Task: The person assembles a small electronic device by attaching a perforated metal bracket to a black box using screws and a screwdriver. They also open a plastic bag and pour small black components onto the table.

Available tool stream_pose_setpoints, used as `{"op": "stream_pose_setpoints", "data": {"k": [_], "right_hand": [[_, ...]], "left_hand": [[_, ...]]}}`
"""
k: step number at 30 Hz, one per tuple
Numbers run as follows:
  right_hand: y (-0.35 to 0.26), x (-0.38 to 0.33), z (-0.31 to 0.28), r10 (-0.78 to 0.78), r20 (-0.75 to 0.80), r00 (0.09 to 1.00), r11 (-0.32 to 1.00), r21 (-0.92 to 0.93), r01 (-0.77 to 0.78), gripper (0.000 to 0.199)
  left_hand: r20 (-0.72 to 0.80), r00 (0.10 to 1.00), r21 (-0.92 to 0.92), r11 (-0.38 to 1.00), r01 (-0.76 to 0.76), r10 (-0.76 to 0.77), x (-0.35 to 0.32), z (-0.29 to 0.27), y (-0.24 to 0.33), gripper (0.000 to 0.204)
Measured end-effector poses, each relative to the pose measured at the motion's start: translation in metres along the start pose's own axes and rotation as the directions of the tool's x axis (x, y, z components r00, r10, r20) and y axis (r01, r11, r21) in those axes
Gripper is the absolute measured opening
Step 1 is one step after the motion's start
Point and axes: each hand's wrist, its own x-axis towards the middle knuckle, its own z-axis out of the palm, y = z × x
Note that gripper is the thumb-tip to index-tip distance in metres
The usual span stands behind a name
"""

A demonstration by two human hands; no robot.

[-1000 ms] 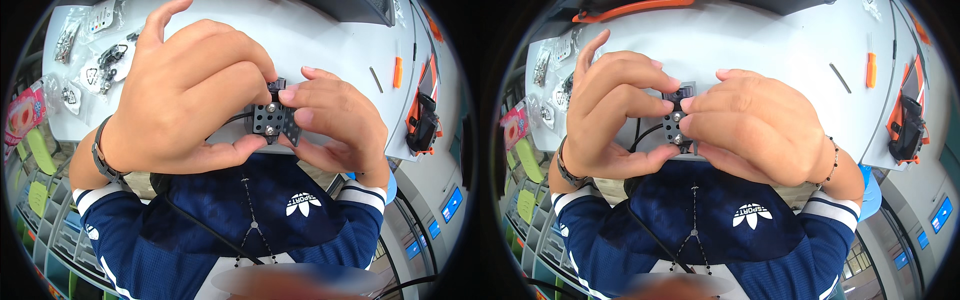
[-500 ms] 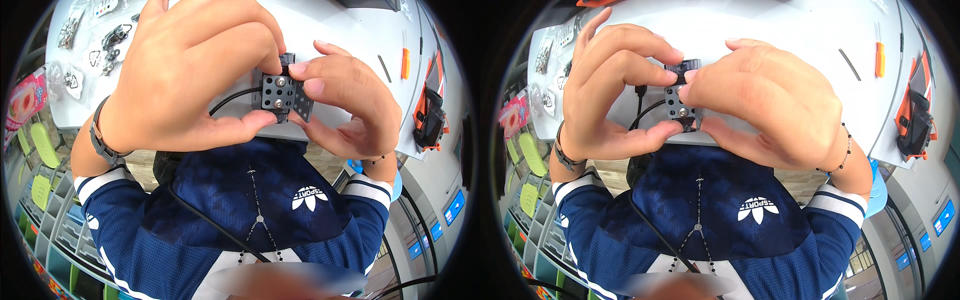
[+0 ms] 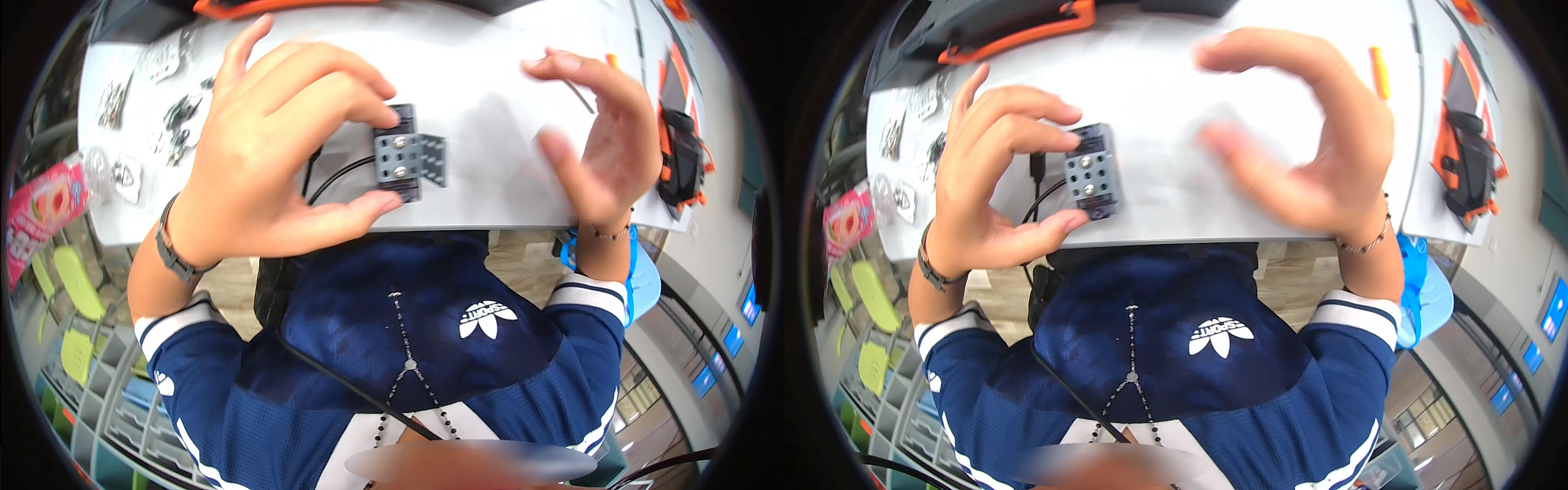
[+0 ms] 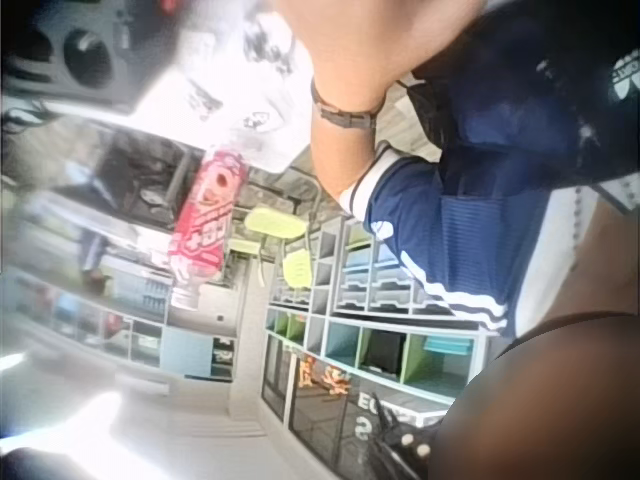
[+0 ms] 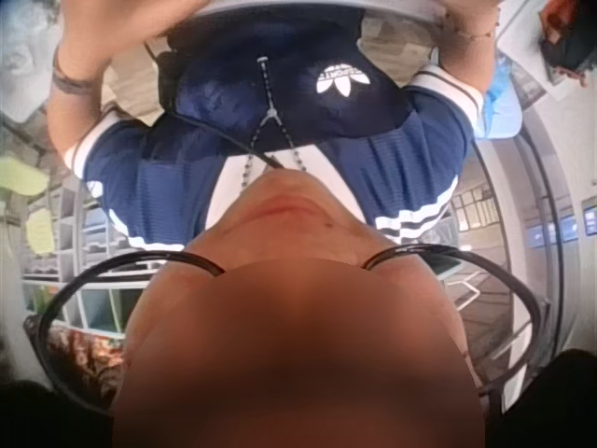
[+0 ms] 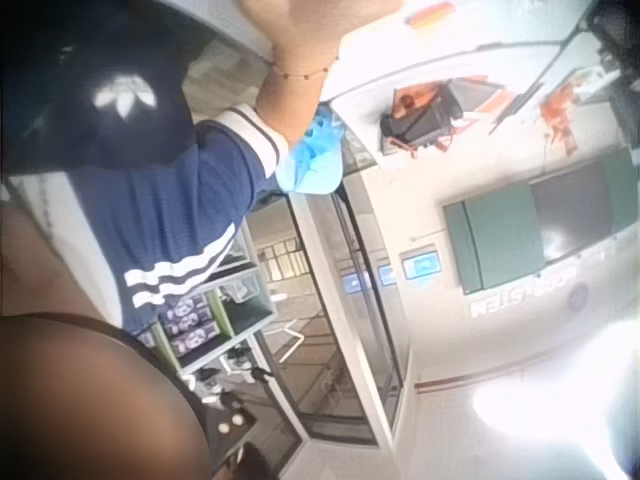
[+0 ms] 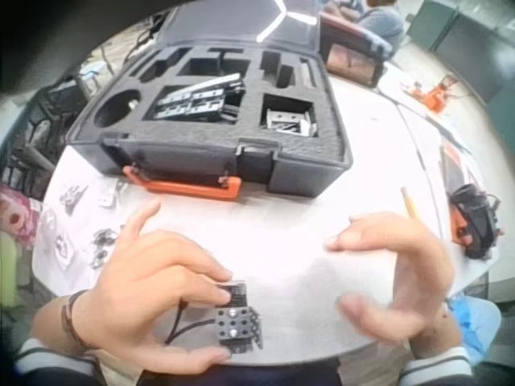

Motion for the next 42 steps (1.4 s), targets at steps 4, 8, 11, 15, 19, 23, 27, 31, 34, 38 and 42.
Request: {"op": "stream_pose_setpoints", "data": {"k": [4,8,11,15,19,23,27,31,34,38,42], "right_hand": [[0.036,-0.035,-0.043,0.195,-0.262,0.945,0.893,-0.351,-0.281,0.018],[0.05,-0.062,-0.058,0.269,-0.271,0.924,0.746,-0.548,-0.377,0.018],[0.061,-0.074,-0.068,0.329,-0.371,0.868,0.634,-0.595,-0.494,0.023],[0.082,-0.07,-0.068,0.433,-0.418,0.799,0.533,-0.596,-0.601,0.028],[0.089,-0.052,-0.071,0.369,-0.449,0.814,0.559,-0.592,-0.58,0.031],[0.127,-0.05,-0.097,0.254,-0.214,0.943,0.732,-0.595,-0.333,0.031],[0.154,-0.041,-0.118,0.05,0.019,0.999,0.681,-0.732,-0.02,0.023],[0.156,-0.031,-0.118,0.039,0.06,0.997,0.649,-0.761,0.02,0.018],[0.124,-0.034,-0.105,0.298,-0.172,0.939,0.776,-0.529,-0.343,0.019],[0.021,-0.007,-0.076,0.152,0.063,0.986,0.923,-0.367,-0.118,0.016],[-0.048,0.01,-0.071,0.1,0.278,0.955,0.907,-0.42,0.027,0.016]], "left_hand": [[0.029,0.999,-0.021,0.999,-0.027,0.028,0.002,0.001,-0.001,0.039],[0.056,0.998,-0.009,1.0,-0.013,0.013,-0.001,0.001,0.0,0.039],[0.062,0.998,-0.075,0.997,0.025,-0.02,0.001,0.003,0.001,0.048],[0.129,0.989,-0.17,0.981,0.095,-0.074,0.005,0.004,-0.001,0.058],[0.147,0.987,-0.27,0.957,0.108,-0.07,0.006,0.007,-0.005,0.059],[0.121,0.988,-0.319,0.938,0.134,-0.1,0.01,0.013,-0.002,0.057],[0.057,0.997,-0.354,0.933,0.065,-0.048,0.021,0.03,-0.002,0.056],[0.015,0.996,-0.332,0.939,0.092,-0.092,0.032,0.043,-0.002,0.057],[0.01,0.998,-0.358,0.931,0.069,-0.07,0.038,0.05,-0.004,0.054],[-0.003,0.992,-0.553,0.827,0.105,-0.128,0.035,0.055,-0.013,0.044],[0.109,0.985,-0.661,0.731,0.171,-0.133,0.04,0.054,-0.013,0.038]]}}
